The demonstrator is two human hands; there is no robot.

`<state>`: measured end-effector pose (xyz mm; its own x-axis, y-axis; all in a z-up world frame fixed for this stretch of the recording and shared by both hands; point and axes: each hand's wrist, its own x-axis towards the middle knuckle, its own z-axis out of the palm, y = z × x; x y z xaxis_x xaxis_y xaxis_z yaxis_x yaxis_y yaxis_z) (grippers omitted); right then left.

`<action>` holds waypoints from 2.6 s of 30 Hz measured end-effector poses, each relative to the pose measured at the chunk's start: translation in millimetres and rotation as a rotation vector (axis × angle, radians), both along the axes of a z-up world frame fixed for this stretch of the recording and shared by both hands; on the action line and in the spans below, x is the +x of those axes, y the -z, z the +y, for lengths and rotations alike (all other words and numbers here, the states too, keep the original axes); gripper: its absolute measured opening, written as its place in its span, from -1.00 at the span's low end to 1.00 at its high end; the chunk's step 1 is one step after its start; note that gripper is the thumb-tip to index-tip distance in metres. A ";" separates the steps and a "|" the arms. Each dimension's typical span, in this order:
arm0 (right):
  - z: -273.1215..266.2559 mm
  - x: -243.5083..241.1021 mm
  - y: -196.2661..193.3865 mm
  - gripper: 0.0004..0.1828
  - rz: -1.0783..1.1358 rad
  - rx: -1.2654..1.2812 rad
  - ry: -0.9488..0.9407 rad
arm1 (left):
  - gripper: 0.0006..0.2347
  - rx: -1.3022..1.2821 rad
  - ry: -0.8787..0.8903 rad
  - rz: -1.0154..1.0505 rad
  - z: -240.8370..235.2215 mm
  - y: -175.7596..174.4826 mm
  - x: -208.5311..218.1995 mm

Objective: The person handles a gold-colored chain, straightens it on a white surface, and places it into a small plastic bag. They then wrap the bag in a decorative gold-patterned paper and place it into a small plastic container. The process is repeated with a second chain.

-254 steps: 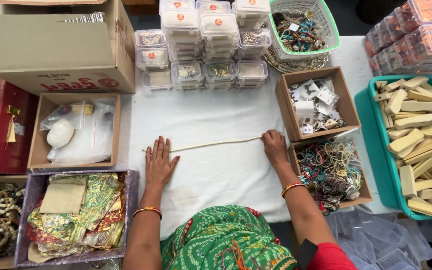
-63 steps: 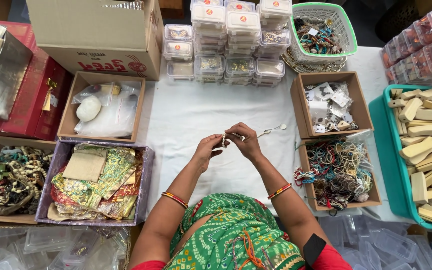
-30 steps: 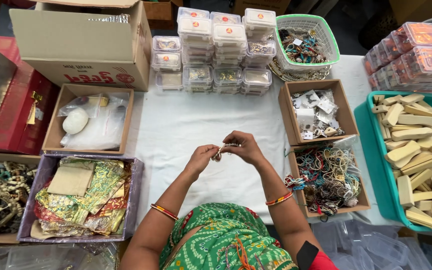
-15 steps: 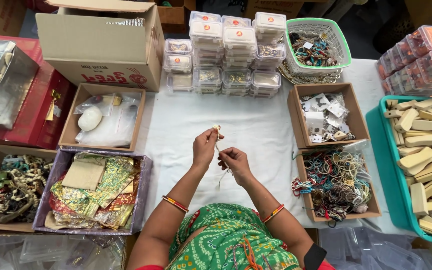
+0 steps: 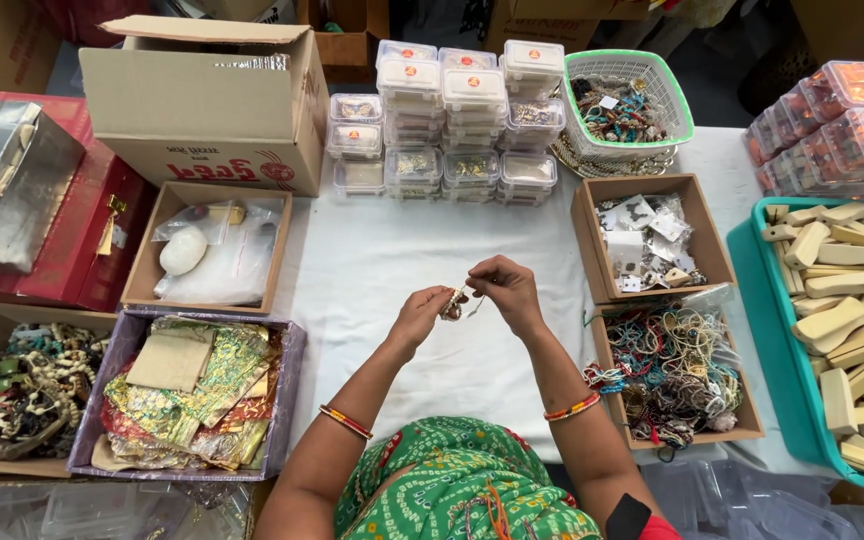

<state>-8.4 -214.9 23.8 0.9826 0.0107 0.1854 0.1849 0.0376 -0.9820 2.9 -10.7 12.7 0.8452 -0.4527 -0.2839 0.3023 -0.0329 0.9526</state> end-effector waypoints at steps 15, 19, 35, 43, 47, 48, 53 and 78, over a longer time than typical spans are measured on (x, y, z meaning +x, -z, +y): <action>41.9 -31.8 104.9 -0.86 0.529 0.655 0.179 | -0.63 -0.223 -0.187 0.143 -8.1 9.5 17.0; 59.3 -41.7 79.7 -0.78 0.499 0.526 0.189 | -0.64 -0.202 -0.268 0.141 -5.3 2.4 21.5; 31.6 -14.2 18.7 -0.63 0.080 0.054 0.069 | -0.64 0.329 -0.003 -0.042 6.0 -45.8 6.0; 31.1 -13.5 37.2 -0.85 0.198 0.347 0.041 | -0.64 -0.005 -0.009 0.054 1.1 0.6 15.1; 46.9 -26.1 74.2 -0.93 0.384 0.620 0.039 | -0.66 -0.093 -0.118 0.095 -2.9 11.6 18.9; 51.2 -29.7 81.3 -0.93 0.436 0.678 0.029 | -0.66 -0.120 -0.166 0.101 -3.1 11.8 20.9; 73.4 -41.2 76.4 -0.93 0.490 0.574 0.050 | -0.67 -0.142 -0.285 0.129 -1.0 8.8 22.3; 23.1 -15.1 -28.9 -0.88 0.091 -0.231 -0.051 | -0.57 0.180 0.114 0.040 6.9 -22.4 10.1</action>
<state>-23.5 -191.8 52.7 0.9922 0.0925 0.0833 0.0992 -0.1829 -0.9781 13.0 -3.9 35.1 0.7782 -0.4835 -0.4008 0.3243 -0.2372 0.9157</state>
